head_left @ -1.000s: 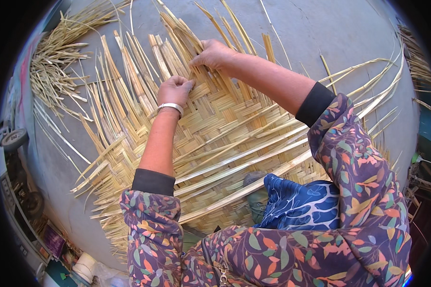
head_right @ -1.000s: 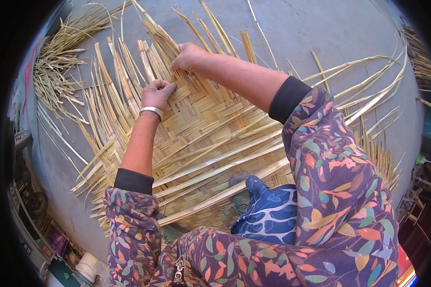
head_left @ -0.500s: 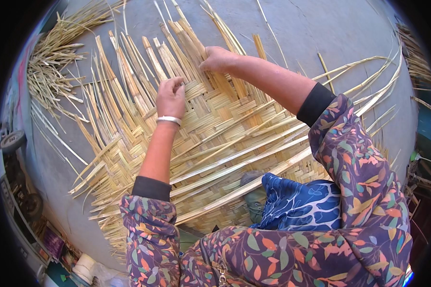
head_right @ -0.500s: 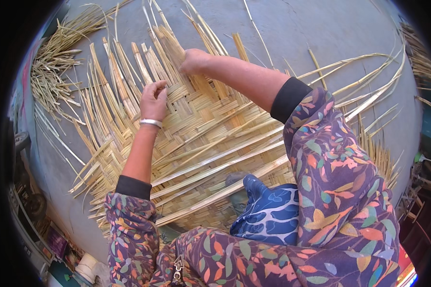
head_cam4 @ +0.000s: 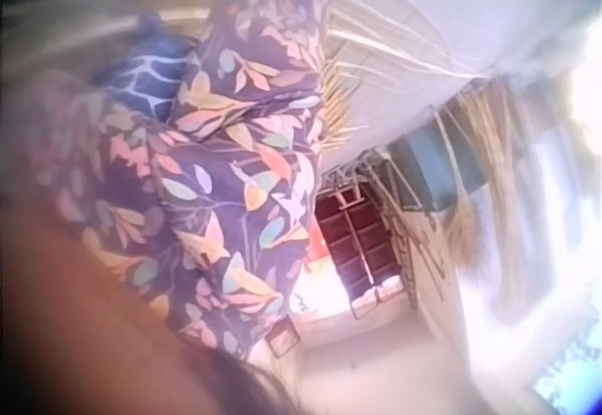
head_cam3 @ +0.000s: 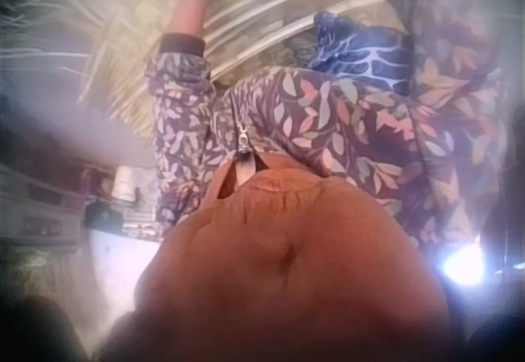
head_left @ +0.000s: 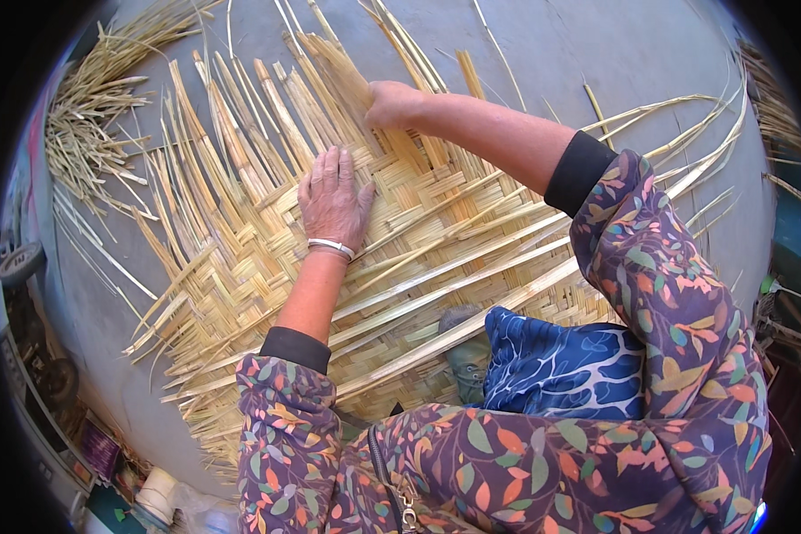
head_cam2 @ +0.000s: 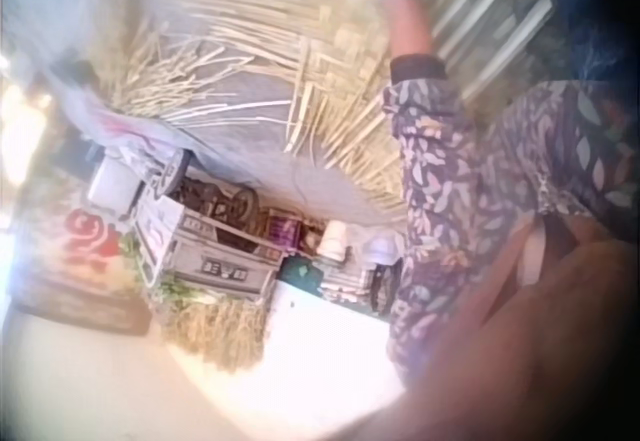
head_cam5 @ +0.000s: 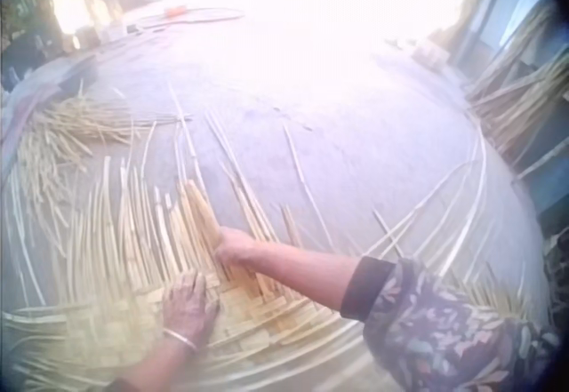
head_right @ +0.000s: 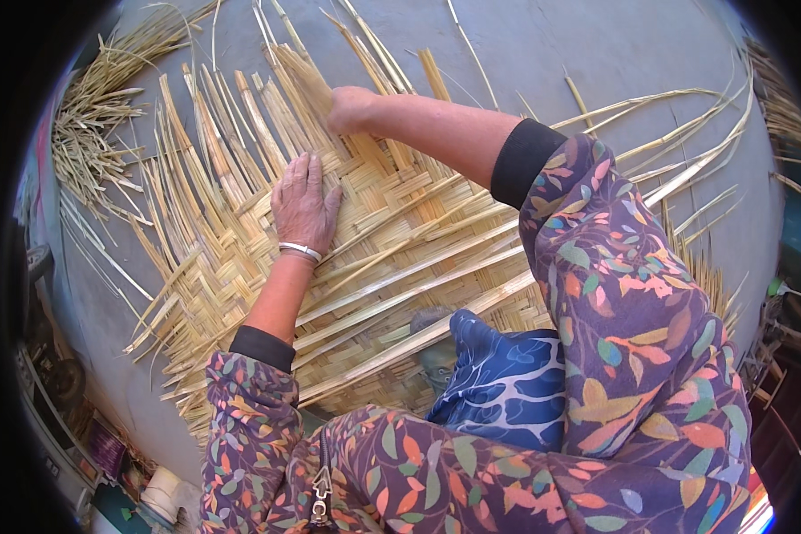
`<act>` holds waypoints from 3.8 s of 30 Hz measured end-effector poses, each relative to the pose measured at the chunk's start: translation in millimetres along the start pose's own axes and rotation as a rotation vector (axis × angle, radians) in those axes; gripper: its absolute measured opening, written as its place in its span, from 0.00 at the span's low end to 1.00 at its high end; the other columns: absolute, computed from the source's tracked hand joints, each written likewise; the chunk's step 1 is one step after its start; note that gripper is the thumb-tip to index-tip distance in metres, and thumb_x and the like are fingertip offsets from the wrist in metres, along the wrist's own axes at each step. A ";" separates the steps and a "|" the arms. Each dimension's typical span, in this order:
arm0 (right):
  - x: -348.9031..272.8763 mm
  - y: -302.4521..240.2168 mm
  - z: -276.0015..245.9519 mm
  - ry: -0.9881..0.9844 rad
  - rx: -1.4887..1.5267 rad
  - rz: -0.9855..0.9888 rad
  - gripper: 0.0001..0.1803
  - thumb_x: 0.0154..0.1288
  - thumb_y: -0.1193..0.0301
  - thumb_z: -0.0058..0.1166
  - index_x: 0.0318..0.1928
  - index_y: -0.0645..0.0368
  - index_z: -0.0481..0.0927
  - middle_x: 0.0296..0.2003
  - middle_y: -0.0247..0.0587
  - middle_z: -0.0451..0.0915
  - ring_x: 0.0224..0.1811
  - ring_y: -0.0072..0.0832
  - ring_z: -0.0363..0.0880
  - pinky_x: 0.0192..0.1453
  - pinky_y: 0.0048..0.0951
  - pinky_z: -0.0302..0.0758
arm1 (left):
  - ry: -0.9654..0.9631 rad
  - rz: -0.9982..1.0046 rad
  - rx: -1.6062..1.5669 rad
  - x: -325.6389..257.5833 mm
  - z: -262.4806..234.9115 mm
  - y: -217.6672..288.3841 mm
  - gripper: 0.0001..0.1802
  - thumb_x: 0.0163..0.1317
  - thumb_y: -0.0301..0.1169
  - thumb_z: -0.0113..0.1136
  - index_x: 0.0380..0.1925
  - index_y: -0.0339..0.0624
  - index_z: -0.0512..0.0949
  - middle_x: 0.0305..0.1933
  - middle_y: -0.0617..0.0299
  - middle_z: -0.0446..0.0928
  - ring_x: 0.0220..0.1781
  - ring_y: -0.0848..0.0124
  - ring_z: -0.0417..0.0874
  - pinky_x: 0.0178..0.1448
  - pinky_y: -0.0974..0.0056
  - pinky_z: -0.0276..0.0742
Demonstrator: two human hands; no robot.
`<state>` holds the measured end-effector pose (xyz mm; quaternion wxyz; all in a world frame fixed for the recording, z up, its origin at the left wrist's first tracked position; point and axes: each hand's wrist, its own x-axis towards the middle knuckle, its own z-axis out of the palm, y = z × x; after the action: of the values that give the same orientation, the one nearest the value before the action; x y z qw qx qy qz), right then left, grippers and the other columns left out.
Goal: The person weaves a basket using dried palm leaves. They interlace the leaves by hand, creating a tight pattern on the floor.
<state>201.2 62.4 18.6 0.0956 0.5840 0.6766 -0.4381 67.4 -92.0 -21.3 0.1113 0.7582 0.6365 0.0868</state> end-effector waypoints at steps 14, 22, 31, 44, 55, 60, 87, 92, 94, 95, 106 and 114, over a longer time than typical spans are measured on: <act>-40.2 -12.5 28.6 0.532 -0.342 -0.474 0.29 0.60 0.73 0.45 0.62 0.67 0.58 0.62 0.58 0.59 0.68 0.43 0.54 0.72 0.39 0.50 | -0.031 -0.017 -0.092 -26.4 -13.3 -13.4 0.36 0.59 0.47 0.53 0.63 0.38 0.59 0.68 0.52 0.56 0.71 0.58 0.52 0.72 0.53 0.45; -46.9 -43.5 64.8 0.208 -0.506 -0.814 0.19 0.60 0.75 0.45 0.54 0.60 0.72 0.60 0.44 0.67 0.68 0.36 0.57 0.70 0.38 0.56 | 0.021 -0.258 0.095 -60.0 -24.7 -62.5 0.34 0.59 0.48 0.54 0.61 0.41 0.62 0.67 0.55 0.59 0.70 0.61 0.56 0.68 0.45 0.47; -44.5 -61.4 84.6 -0.034 -0.788 -0.860 0.25 0.64 0.71 0.45 0.62 0.57 0.64 0.65 0.39 0.60 0.70 0.33 0.51 0.73 0.35 0.49 | -0.227 -0.043 0.033 -45.1 -75.2 -98.5 0.22 0.60 0.36 0.53 0.54 0.42 0.70 0.58 0.55 0.69 0.61 0.60 0.69 0.62 0.58 0.65; -55.3 5.6 20.3 0.174 -0.408 -0.370 0.24 0.64 0.74 0.39 0.62 0.65 0.62 0.63 0.51 0.63 0.69 0.41 0.55 0.73 0.38 0.51 | -0.492 -0.045 0.137 -80.4 -143.9 -232.4 0.16 0.57 0.28 0.51 0.47 0.43 0.73 0.46 0.51 0.76 0.50 0.52 0.74 0.52 0.51 0.70; 22.5 26.0 -4.1 -0.003 0.289 0.205 0.23 0.62 0.56 0.49 0.42 0.68 0.76 0.34 0.46 0.77 0.33 0.35 0.77 0.39 0.34 0.76 | -0.534 -0.380 -0.261 -47.1 -85.3 -258.3 0.11 0.55 0.35 0.60 0.30 0.37 0.78 0.27 0.52 0.77 0.31 0.62 0.79 0.39 0.62 0.73; 31.0 20.3 -10.0 -0.048 0.674 0.383 0.20 0.70 0.53 0.40 0.36 0.58 0.74 0.33 0.38 0.77 0.31 0.24 0.75 0.33 0.23 0.74 | -0.501 -0.459 -0.471 -59.6 -81.3 -269.5 0.10 0.57 0.33 0.59 0.24 0.37 0.75 0.21 0.66 0.71 0.25 0.78 0.68 0.32 0.68 0.68; 8.9 11.2 -27.3 -0.252 0.807 0.302 0.23 0.69 0.54 0.35 0.44 0.60 0.75 0.39 0.38 0.77 0.44 0.26 0.77 0.49 0.34 0.76 | -0.451 -0.406 -0.435 -55.2 -73.3 -266.1 0.11 0.56 0.35 0.58 0.25 0.37 0.74 0.21 0.54 0.73 0.25 0.64 0.74 0.35 0.63 0.70; 3.6 4.3 -23.5 -0.246 0.725 0.269 0.25 0.68 0.51 0.36 0.47 0.59 0.74 0.42 0.41 0.77 0.48 0.29 0.75 0.54 0.38 0.73 | -0.471 -0.380 -0.476 -50.4 -72.0 -257.6 0.11 0.57 0.34 0.57 0.25 0.37 0.73 0.22 0.52 0.73 0.26 0.61 0.74 0.35 0.61 0.70; 7.0 2.2 -21.6 -0.260 0.678 0.282 0.25 0.67 0.50 0.35 0.48 0.58 0.74 0.43 0.41 0.77 0.49 0.29 0.75 0.55 0.40 0.73 | -0.456 -0.369 -0.460 -47.9 -76.1 -250.1 0.11 0.57 0.34 0.57 0.24 0.37 0.73 0.22 0.52 0.74 0.26 0.59 0.74 0.35 0.60 0.70; 8.0 0.5 -20.4 -0.263 0.649 0.287 0.26 0.67 0.50 0.35 0.48 0.58 0.74 0.43 0.40 0.77 0.49 0.29 0.75 0.55 0.40 0.72 | -0.448 -0.363 -0.453 -46.7 -78.9 -246.6 0.11 0.57 0.34 0.57 0.24 0.36 0.73 0.22 0.52 0.74 0.26 0.58 0.74 0.35 0.60 0.70; 8.7 -1.3 -16.0 -0.219 0.555 0.307 0.24 0.67 0.50 0.34 0.43 0.56 0.73 0.40 0.39 0.78 0.46 0.28 0.75 0.49 0.39 0.72 | -0.160 0.220 -0.096 -31.0 -82.5 -195.1 0.25 0.50 0.39 0.64 0.50 0.53 0.72 0.42 0.59 0.73 0.43 0.60 0.75 0.44 0.57 0.72; 10.0 0.9 -7.8 -0.198 0.569 0.302 0.21 0.65 0.50 0.37 0.38 0.54 0.74 0.32 0.36 0.78 0.35 0.26 0.79 0.42 0.35 0.76 | -0.598 0.239 0.086 0.0 -85.2 -161.3 0.34 0.52 0.44 0.62 0.61 0.59 0.64 0.42 0.57 0.69 0.47 0.60 0.74 0.47 0.58 0.74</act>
<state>202.0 74.8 16.4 0.0577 0.6355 0.4206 -0.6449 -108.5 -60.4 15.5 0.2502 0.8236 0.4850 -0.1546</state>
